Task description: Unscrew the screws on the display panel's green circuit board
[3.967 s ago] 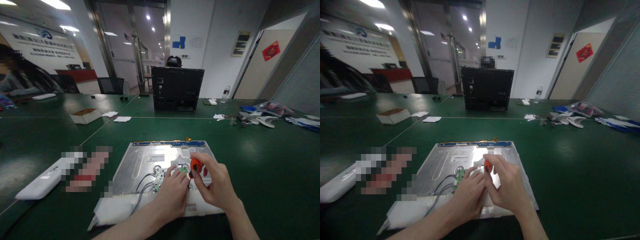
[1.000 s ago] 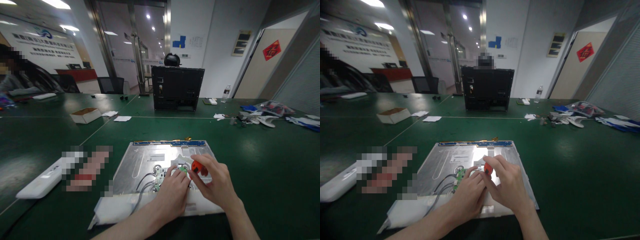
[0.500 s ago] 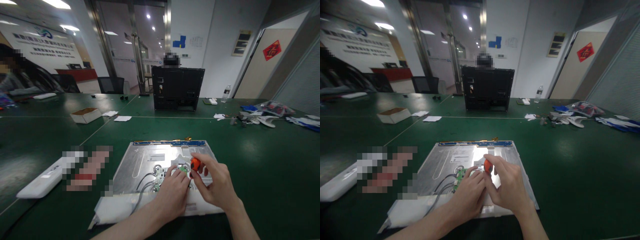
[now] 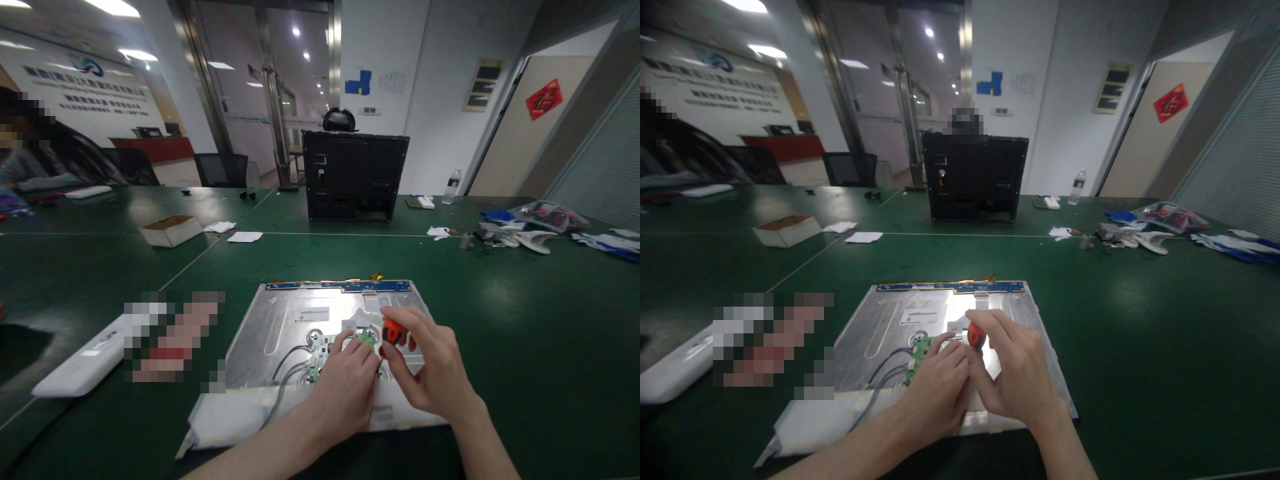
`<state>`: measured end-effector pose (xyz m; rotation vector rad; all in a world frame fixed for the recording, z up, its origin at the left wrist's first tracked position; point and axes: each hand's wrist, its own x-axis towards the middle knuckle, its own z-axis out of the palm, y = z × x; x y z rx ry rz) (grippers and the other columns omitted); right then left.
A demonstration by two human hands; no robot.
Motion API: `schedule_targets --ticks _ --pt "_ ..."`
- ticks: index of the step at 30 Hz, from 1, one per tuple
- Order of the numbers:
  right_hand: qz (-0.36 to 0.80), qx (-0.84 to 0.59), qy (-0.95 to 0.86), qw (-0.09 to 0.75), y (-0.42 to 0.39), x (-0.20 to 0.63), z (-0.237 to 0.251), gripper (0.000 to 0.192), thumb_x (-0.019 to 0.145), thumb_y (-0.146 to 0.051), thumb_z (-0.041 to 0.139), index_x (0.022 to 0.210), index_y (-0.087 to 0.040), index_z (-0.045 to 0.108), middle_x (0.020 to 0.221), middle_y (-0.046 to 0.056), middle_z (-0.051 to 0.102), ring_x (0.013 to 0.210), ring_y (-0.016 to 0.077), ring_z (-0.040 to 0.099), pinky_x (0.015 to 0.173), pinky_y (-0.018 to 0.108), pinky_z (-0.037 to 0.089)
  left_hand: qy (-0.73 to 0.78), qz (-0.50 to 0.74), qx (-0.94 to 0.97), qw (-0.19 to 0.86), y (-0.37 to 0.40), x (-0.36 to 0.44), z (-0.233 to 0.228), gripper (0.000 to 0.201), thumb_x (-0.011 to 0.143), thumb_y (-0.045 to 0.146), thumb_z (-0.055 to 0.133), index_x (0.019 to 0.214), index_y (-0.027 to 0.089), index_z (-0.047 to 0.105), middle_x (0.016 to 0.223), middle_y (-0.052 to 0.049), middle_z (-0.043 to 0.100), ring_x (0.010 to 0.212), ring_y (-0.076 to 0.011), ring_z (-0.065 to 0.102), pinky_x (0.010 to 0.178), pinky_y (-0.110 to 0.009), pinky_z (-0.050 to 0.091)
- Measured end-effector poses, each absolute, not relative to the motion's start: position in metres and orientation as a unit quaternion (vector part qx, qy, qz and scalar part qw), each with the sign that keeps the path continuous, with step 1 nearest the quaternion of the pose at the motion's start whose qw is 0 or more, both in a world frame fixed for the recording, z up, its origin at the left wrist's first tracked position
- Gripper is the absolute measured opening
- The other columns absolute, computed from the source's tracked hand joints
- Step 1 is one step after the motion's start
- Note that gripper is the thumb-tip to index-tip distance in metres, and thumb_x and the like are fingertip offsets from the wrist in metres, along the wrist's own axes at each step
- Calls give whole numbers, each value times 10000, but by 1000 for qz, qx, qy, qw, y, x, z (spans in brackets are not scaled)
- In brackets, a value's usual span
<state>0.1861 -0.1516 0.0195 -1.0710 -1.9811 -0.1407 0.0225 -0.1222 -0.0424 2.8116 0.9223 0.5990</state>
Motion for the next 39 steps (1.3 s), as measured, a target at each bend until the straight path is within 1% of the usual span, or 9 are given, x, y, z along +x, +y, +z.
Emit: schedule_targets --ticks 4,13,15,20,26,31,34,36,39 --pt "-49 -431 -788 437 -150 186 18 373 864 -152 520 1232 -168 457 817 13 602 591 111 533 536 225 410 301 190 933 55 -122 22 -42 210 784 144 541 986 192 572 987 -73 647 992 -256 577 1063 -485 294" --pt "-95 -438 -789 420 -147 187 13 272 890 -246 592 1141 -195 501 761 -9 589 583 106 537 508 217 365 303 207 928 58 -122 22 -44 254 791 138 525 1036 180 575 1023 -76 655 1002 -250 574 1067 -472 285" --pt "-81 -435 -792 421 -148 187 15 284 888 -223 569 1161 -185 500 798 9 599 608 115 545 522 225 382 306 207 927 59 -123 23 -42 228 785 133 523 1000 179 582 1001 -72 656 987 -244 575 1065 -466 288" --pt "-33 -420 -797 433 -152 187 19 416 854 -151 498 1268 -170 467 1002 78 627 705 144 564 570 254 441 307 192 930 62 -123 23 -40 189 739 125 535 914 184 576 941 -61 649 945 -242 577 1064 -470 292" --pt "-49 -429 -789 438 -148 187 14 373 864 -132 548 1228 -184 488 878 29 602 609 101 518 508 207 401 304 197 931 51 -121 22 -43 241 777 143 533 1010 193 567 1000 -68 646 1000 -249 572 1069 -473 289" --pt "-117 -433 -784 429 -146 186 13 263 890 -238 604 1135 -201 513 798 3 586 569 91 505 480 200 365 301 206 930 46 -121 22 -46 242 779 156 543 1017 186 570 1025 -78 653 1012 -253 572 1068 -479 286" --pt "-121 -430 -786 428 -147 186 15 242 897 -254 592 1120 -196 518 754 -8 574 569 98 515 483 209 362 304 217 926 52 -122 23 -44 223 771 141 530 984 183 578 1000 -73 660 985 -243 578 1066 -471 291" --pt "-100 -424 -793 425 -149 185 17 260 900 -239 569 1149 -188 515 810 17 600 618 112 545 512 219 390 305 220 925 56 -123 23 -42 199 772 135 516 953 186 580 982 -68 661 977 -240 579 1065 -468 295" --pt "-55 -416 -802 424 -151 185 20 352 882 -170 517 1233 -173 486 987 75 629 729 138 580 573 238 440 305 210 927 58 -123 23 -41 181 771 140 511 931 183 583 966 -66 656 975 -239 577 1072 -466 287"
